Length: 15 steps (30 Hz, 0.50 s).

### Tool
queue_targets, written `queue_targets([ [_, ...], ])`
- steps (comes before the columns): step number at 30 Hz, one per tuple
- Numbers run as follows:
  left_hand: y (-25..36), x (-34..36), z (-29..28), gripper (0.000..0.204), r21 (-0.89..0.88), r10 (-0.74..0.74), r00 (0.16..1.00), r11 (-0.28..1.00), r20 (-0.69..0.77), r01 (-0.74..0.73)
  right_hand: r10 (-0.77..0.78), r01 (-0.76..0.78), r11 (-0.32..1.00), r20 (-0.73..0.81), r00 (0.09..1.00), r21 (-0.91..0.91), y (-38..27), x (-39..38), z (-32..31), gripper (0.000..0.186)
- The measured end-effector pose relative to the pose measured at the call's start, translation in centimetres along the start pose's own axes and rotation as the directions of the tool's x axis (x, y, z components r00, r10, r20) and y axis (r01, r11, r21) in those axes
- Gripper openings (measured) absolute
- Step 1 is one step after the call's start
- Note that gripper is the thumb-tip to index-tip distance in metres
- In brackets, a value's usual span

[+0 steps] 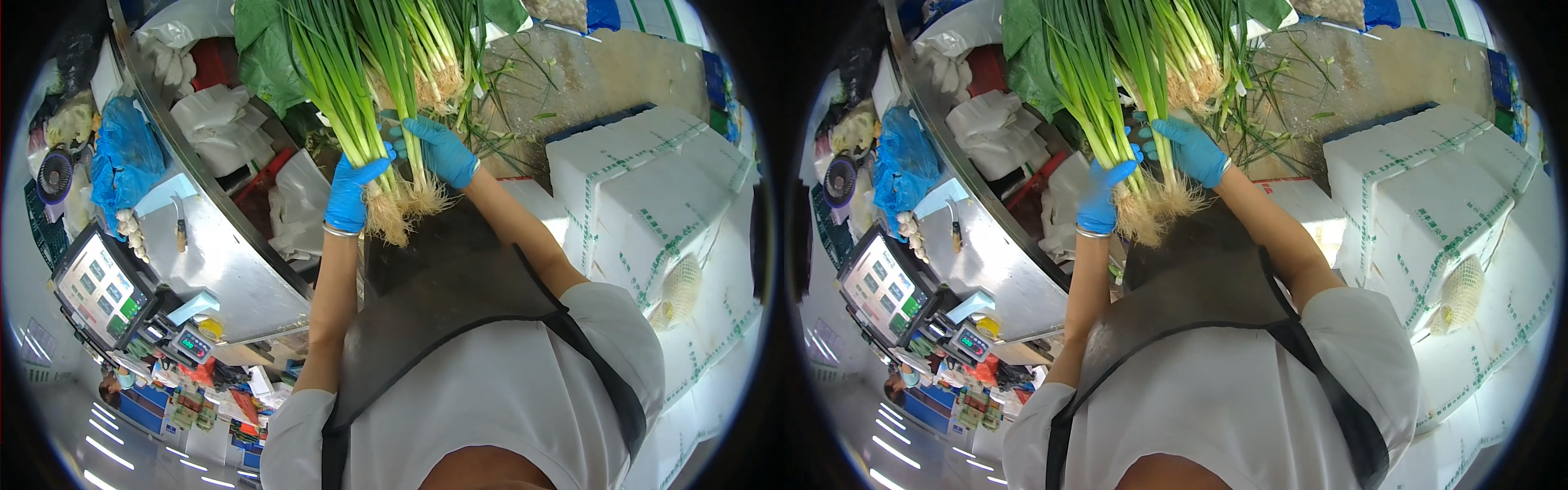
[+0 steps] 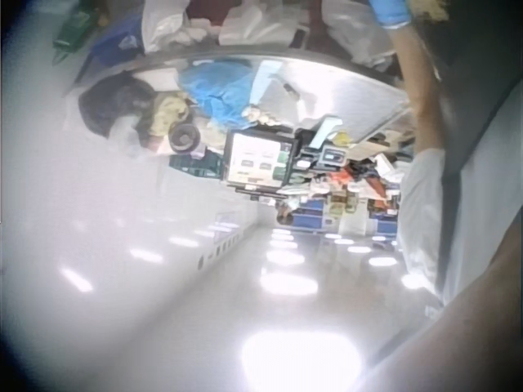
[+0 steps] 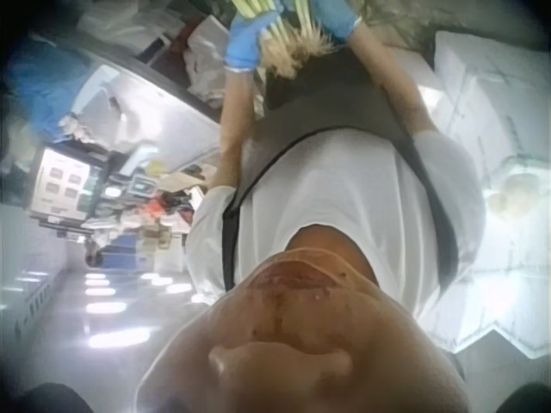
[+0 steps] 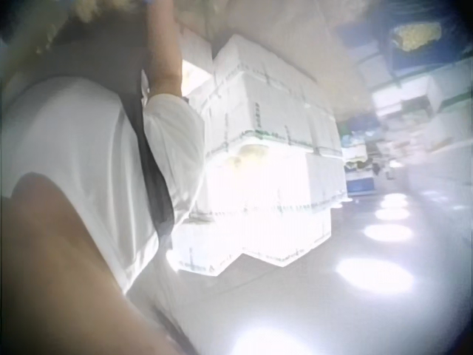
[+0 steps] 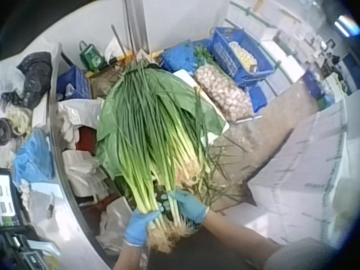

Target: The person, wearing blue gloves, gathers a bunch of green onions from a larger pile, trims them by hand, weighs the bunch on a scale, and then places the bunch into a plastic bag, which is then sealed and set aside.

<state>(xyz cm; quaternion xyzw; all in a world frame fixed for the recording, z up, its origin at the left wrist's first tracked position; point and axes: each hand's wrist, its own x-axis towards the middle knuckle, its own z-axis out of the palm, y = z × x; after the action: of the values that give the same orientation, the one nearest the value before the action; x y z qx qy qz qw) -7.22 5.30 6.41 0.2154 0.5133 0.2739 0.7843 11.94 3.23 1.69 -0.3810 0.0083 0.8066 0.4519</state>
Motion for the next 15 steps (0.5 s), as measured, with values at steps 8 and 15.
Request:
queue_targets([
  [8, 0.3, -1.7, 1.0, 0.044, -0.276, -0.057, 0.996, 0.958, 0.067, 0.073, -0.008, -0.004, 0.998, 0.174, 0.985, 0.07, -2.1, -1.9, 2.6, 0.046],
  [15, 0.9, -2.0, 3.0, 0.045, -0.178, -0.067, 0.998, 0.982, -0.008, 0.064, 0.031, -0.024, 0.999, 0.205, 0.978, -0.035, -2.9, -2.4, 2.1, 0.056],
])
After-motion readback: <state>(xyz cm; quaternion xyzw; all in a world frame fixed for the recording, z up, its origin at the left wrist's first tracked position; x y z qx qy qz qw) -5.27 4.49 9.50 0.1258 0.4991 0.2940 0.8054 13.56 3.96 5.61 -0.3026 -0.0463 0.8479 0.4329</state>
